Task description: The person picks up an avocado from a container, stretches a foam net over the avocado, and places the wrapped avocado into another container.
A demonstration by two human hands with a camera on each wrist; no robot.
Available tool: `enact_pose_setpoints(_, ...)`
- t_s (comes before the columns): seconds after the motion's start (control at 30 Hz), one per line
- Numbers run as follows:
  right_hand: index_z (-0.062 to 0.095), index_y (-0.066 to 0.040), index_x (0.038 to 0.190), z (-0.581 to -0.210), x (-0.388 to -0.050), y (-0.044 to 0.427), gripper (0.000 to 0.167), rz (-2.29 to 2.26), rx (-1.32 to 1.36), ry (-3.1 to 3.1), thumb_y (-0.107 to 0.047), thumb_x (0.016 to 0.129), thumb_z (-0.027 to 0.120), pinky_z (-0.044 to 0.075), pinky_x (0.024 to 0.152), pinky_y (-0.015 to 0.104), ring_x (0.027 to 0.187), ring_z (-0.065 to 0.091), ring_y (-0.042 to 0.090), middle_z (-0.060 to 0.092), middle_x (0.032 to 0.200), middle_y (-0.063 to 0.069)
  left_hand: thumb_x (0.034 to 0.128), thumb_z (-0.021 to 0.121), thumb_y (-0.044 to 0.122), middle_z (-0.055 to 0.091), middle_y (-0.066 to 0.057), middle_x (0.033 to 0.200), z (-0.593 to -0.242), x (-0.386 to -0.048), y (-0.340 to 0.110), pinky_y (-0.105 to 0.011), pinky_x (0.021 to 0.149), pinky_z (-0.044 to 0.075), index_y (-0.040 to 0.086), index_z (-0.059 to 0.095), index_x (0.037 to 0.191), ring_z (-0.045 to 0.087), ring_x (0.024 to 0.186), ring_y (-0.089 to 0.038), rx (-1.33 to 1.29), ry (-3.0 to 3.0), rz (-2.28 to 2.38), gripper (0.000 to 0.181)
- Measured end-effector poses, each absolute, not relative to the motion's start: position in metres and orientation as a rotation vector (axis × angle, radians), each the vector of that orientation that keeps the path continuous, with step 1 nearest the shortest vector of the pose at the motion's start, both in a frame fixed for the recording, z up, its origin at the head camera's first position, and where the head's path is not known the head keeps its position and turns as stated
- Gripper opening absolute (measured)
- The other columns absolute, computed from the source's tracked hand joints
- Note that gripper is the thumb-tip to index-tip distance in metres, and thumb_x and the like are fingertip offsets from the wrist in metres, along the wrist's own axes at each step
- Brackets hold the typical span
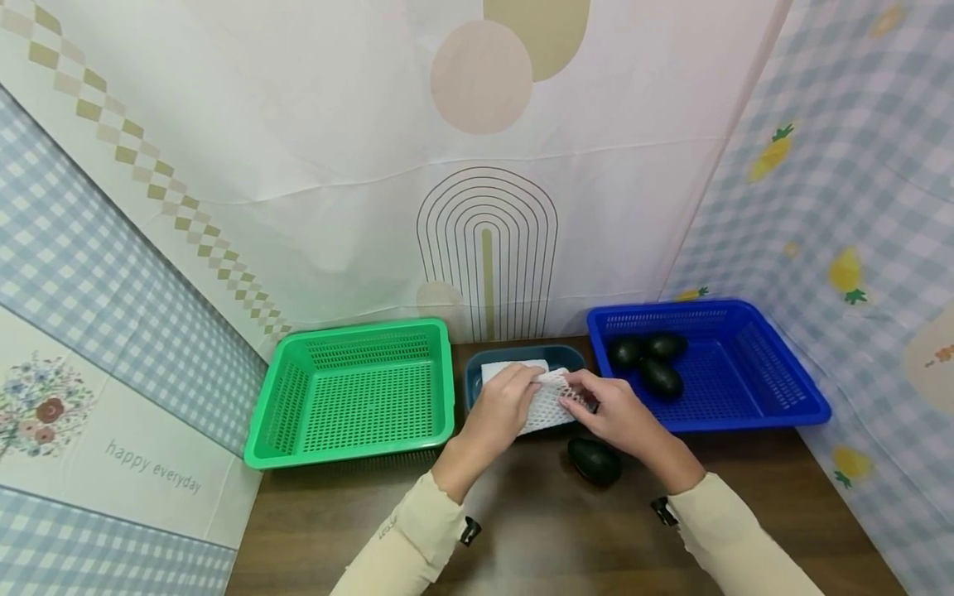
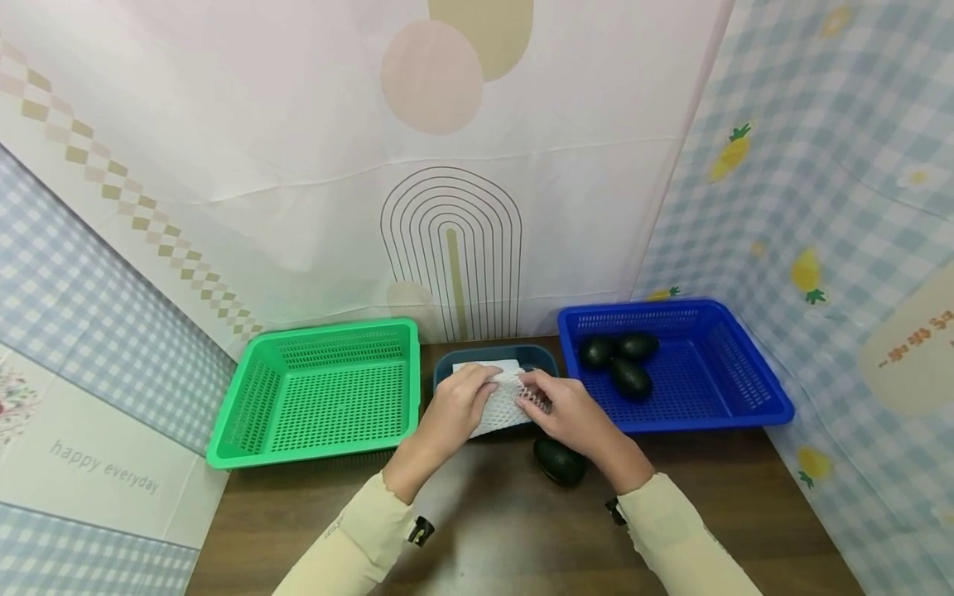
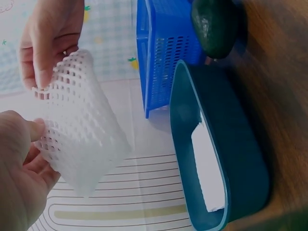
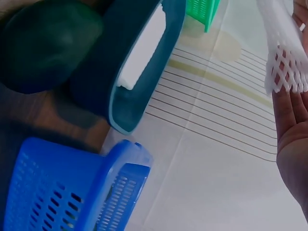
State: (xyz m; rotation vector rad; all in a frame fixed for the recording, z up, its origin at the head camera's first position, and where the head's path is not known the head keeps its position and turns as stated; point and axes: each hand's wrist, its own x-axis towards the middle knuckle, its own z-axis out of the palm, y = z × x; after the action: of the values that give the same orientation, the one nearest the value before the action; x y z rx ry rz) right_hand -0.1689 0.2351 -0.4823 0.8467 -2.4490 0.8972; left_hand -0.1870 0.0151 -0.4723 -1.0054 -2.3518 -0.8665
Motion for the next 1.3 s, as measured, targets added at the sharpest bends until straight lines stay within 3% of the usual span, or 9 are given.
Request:
enact_pose_setpoints(0.3, 0.064, -0.010, 0.097, -0.498, -0.164, 0.230, 0.023, 0.984, 0.870, -2.542, -0.009, 0.085, 0.083, 0.054, 0.058, 0.025, 0.070, 0.059, 0.002, 0.066, 0.081, -0.004, 0.0992, 0.066, 0.006, 0.072, -0.009, 0.105, -0.469, -0.190, 0.012, -0.029, 0.086, 0.060, 0.002, 0.071, 0.117, 0.071, 0.095, -0.019, -0.980, -2.314, -0.966, 0.019)
enact_pose_setpoints(0.57, 0.070, -0.011, 0.100, -0.505, -0.162, 0.233, 0.021, 0.961, 0.852, -2.577, -0.010, 0.085, 0.084, 0.060, 0.067, 0.030, 0.077, 0.066, 0.003, 0.072, 0.088, -0.003, 0.0974, 0.068, 0.004, 0.071, -0.009, 0.101, -0.470, -0.195, 0.005, -0.030, 0.080, 0.060, 0.000, 0.073, 0.112, 0.071, 0.092, -0.020, -0.933, -2.275, -1.026, 0.016)
enact_pose_setpoints(0.73, 0.071, -0.010, 0.102, -0.500, -0.160, 0.235, 0.023, 0.951, 0.891, -2.526, -0.008, 0.083, 0.084, 0.061, 0.071, 0.033, 0.083, 0.069, 0.009, 0.074, 0.093, -0.001, 0.0981, 0.068, 0.005, 0.071, -0.012, 0.105, -0.472, -0.196, 0.003, -0.031, 0.077, 0.060, 0.001, 0.068, 0.119, 0.072, 0.092, -0.022, -0.897, -2.318, -1.071, 0.022)
enact_pose_setpoints(0.9, 0.071, -0.009, 0.100, -0.494, -0.160, 0.232, 0.024, 0.960, 0.895, -2.429, -0.004, 0.082, 0.085, 0.059, 0.069, 0.028, 0.080, 0.068, 0.008, 0.074, 0.091, -0.001, 0.1015, 0.065, 0.013, 0.069, -0.012, 0.109, -0.474, -0.192, 0.005, -0.035, 0.081, 0.060, 0.003, 0.062, 0.121, 0.070, 0.095, -0.023, -0.883, -2.431, -1.105, 0.022)
enact_pose_setpoints(1.1, 0.070, -0.007, 0.099, -0.490, -0.163, 0.230, 0.028, 0.929, 0.835, -2.342, 0.002, 0.077, 0.086, 0.054, 0.064, 0.024, 0.073, 0.061, 0.006, 0.071, 0.088, 0.000, 0.1012, 0.065, 0.027, 0.070, -0.008, 0.118, -0.474, -0.184, 0.007, -0.039, 0.096, 0.057, 0.006, 0.069, 0.119, 0.067, 0.110, -0.022, -0.953, -2.484, -1.017, 0.028)
enact_pose_setpoints(1.3, 0.070, -0.005, 0.105, -0.483, -0.163, 0.226, 0.031, 0.981, 0.780, -2.325, 0.004, 0.078, 0.084, 0.054, 0.062, 0.024, 0.073, 0.061, 0.008, 0.072, 0.092, 0.004, 0.0981, 0.069, 0.025, 0.066, -0.007, 0.110, -0.474, -0.180, 0.011, -0.034, 0.088, 0.056, 0.005, 0.072, 0.118, 0.063, 0.101, -0.020, -1.039, -2.448, -0.935, 0.029)
